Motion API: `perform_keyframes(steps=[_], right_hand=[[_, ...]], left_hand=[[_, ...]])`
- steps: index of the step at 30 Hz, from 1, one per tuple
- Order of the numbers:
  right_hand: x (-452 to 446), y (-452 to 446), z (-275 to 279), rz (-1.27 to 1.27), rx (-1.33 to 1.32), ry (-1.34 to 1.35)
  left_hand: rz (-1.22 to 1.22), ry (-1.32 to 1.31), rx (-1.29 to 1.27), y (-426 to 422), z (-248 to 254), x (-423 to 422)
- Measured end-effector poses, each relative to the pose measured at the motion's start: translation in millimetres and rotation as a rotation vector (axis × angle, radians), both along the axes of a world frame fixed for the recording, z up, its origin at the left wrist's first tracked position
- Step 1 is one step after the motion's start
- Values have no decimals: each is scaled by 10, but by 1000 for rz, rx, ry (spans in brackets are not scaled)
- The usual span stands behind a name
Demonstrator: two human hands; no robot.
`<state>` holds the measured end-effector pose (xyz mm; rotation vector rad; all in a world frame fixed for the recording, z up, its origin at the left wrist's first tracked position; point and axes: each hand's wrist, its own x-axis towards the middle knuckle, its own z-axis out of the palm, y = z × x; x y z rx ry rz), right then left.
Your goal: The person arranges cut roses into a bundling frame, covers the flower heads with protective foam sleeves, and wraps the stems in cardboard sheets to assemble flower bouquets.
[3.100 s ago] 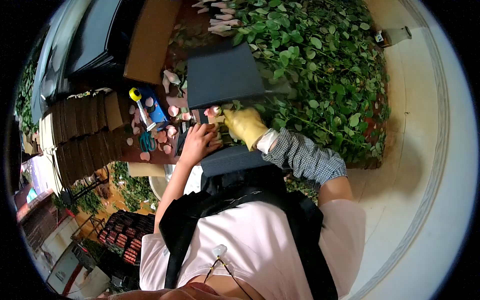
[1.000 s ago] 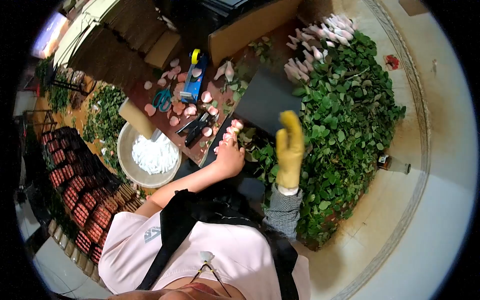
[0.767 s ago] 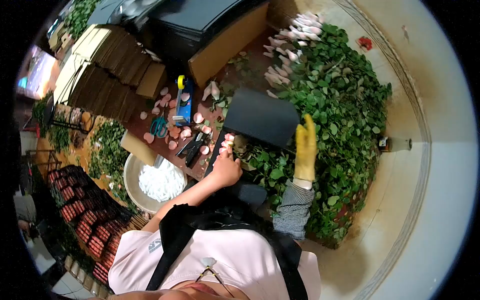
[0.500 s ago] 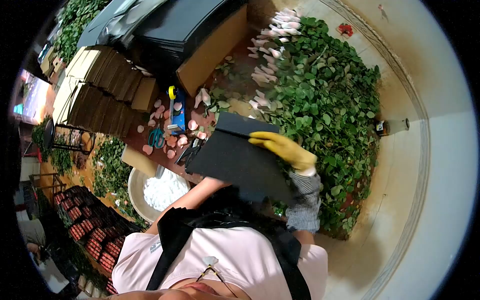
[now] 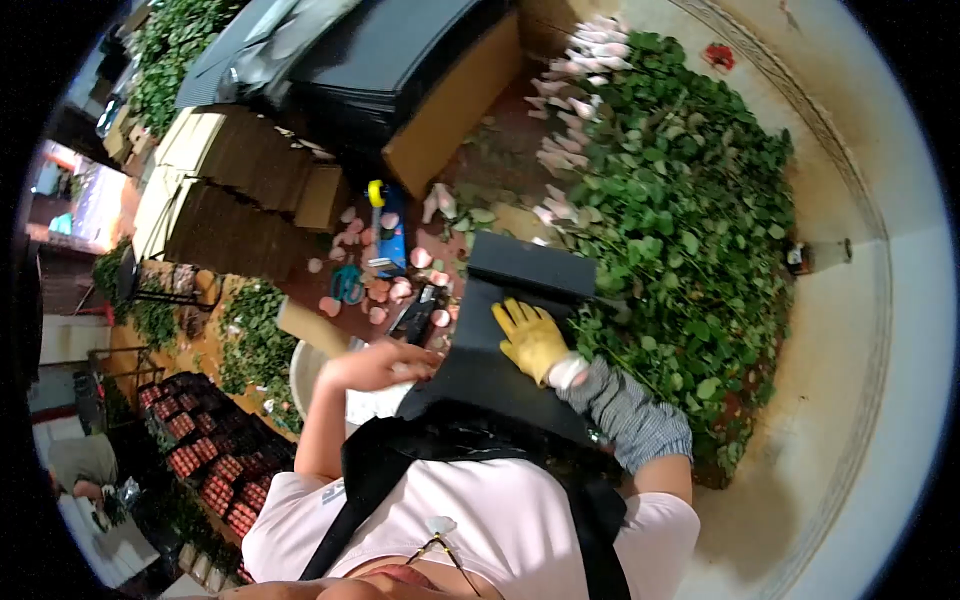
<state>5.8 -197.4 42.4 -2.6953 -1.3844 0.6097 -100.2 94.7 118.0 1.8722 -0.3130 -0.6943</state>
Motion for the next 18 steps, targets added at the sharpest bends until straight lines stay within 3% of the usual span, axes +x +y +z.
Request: perform_keyframes(steps=[2, 4, 6, 8, 9, 10, 12, 14, 16, 18], right_hand=[[-44, 26, -181, -61, -51, -3], [-60, 17, -197, -68, -36, -12], [-85, -26, -275, -89, 6, -33], [-75, -25, -258, -77, -1, -21], [-83, -27, -228, -83, 12, -12], [-75, -20, -223, -102, 9, -19], [-72, -22, -219, -76, -7, 3], [-57, -31, -240, -97, -4, 1], [-83, -54, -246, -113, 68, 14], [-110, -97, -317, -144, 143, -10]], left_hand=[[240, -46, 267, 499, 73, 153], [685, -167, 440, 980, -194, 519], [1056, -578, 710, 1527, -748, 917], [1161, -402, 682, 1940, -1024, 1280], [1095, -514, 930, 2132, -1352, 1402], [955, -278, 996, 2245, -1423, 1516], [864, -57, 1212, 2225, -1444, 1659], [894, -41, 1250, 2300, -1524, 1699], [928, -266, 1289, 2243, -1436, 1496], [1222, -517, 751, 2304, -1498, 1279]])
